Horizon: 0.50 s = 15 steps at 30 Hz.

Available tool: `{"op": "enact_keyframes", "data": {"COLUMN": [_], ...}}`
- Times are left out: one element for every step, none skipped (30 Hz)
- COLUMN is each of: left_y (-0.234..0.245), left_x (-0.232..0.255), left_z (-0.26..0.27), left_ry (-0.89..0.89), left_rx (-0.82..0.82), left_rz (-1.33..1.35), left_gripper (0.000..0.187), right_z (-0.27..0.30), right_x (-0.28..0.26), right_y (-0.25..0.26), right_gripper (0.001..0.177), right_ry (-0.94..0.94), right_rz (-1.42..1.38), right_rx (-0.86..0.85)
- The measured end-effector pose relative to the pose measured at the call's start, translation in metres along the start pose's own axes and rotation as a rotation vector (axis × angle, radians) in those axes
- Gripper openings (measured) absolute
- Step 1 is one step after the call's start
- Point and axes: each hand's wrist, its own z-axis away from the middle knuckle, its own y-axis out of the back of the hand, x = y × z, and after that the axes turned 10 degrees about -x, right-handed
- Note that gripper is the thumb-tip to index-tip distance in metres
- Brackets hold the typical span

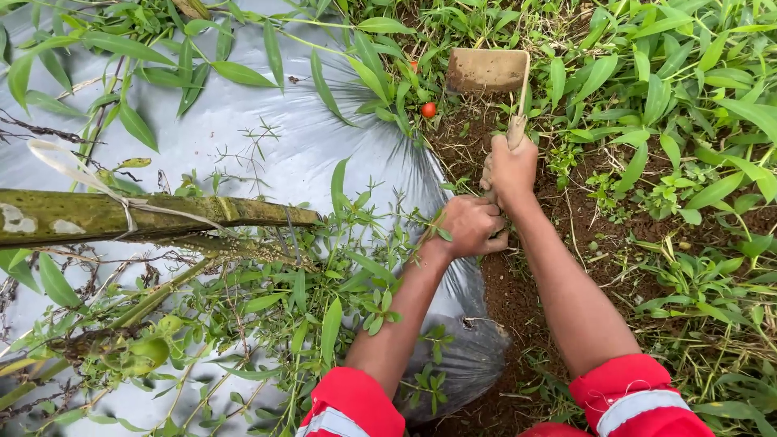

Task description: The person uses a small hand hoe to loosen soil and remove weeds from a garden bed covered with plastic mulch. They pull the weeds out by hand and toss them aside while working along the edge of the plastic sheet.

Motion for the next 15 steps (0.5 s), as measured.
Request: {"op": "enact_keyframes", "data": {"left_y": [0.002,0.004,0.009,0.014,0.019,0.02,0.022,0.023,0.017,0.012,0.008,0.012,0.015,0.017,0.02], "left_x": [0.0,0.001,0.002,0.003,0.004,0.006,0.007,0.007,0.009,0.01,0.003,0.002,0.002,0.002,0.0], "left_z": [0.0,-0.001,-0.004,-0.007,-0.008,-0.01,-0.01,-0.01,-0.006,-0.002,-0.005,-0.007,-0.007,-0.007,-0.009], "left_ry": [-0.049,-0.099,-0.108,-0.109,-0.101,-0.102,-0.096,-0.091,-0.088,-0.109,-0.131,-0.13,-0.103,-0.076,-0.066], "left_rx": [-0.004,-0.008,-0.003,0.033,0.07,0.077,0.076,0.076,0.068,0.081,0.107,0.113,0.088,0.063,0.068], "left_rz": [0.022,0.043,0.042,0.033,0.023,0.021,0.028,0.036,0.044,0.042,0.024,0.017,0.047,0.078,0.08], "left_gripper": [0.039,0.042,0.042,0.039,0.036,0.036,0.035,0.034,0.034,0.035,0.037,0.037,0.039,0.041,0.041], "right_z": [-0.009,-0.017,-0.016,-0.016,-0.016,-0.016,-0.014,-0.013,-0.005,0.003,0.002,0.012,0.025,0.037,0.042], "right_x": [0.011,0.02,0.03,0.04,0.051,0.05,0.051,0.053,0.051,0.049,0.04,0.023,0.008,-0.006,-0.01], "right_y": [0.004,0.009,0.015,0.021,0.025,0.027,0.026,0.026,0.028,0.028,0.027,0.038,0.048,0.06,0.067], "right_gripper": [0.015,0.014,0.014,0.015,0.019,0.019,0.02,0.021,0.021,0.02,0.02,0.02,0.017,0.015,0.015], "right_ry": [-0.055,-0.111,-0.104,-0.127,-0.153,-0.147,-0.167,-0.188,-0.199,-0.186,-0.153,-0.145,-0.171,-0.197,-0.2], "right_rz": [0.12,0.239,0.24,0.327,0.419,0.424,0.431,0.439,0.435,0.438,0.446,0.449,0.473,0.497,0.505], "right_rx": [-0.104,-0.208,-0.2,-0.246,-0.298,-0.298,-0.295,-0.291,-0.291,-0.283,-0.278,-0.281,-0.281,-0.281,-0.287]}}
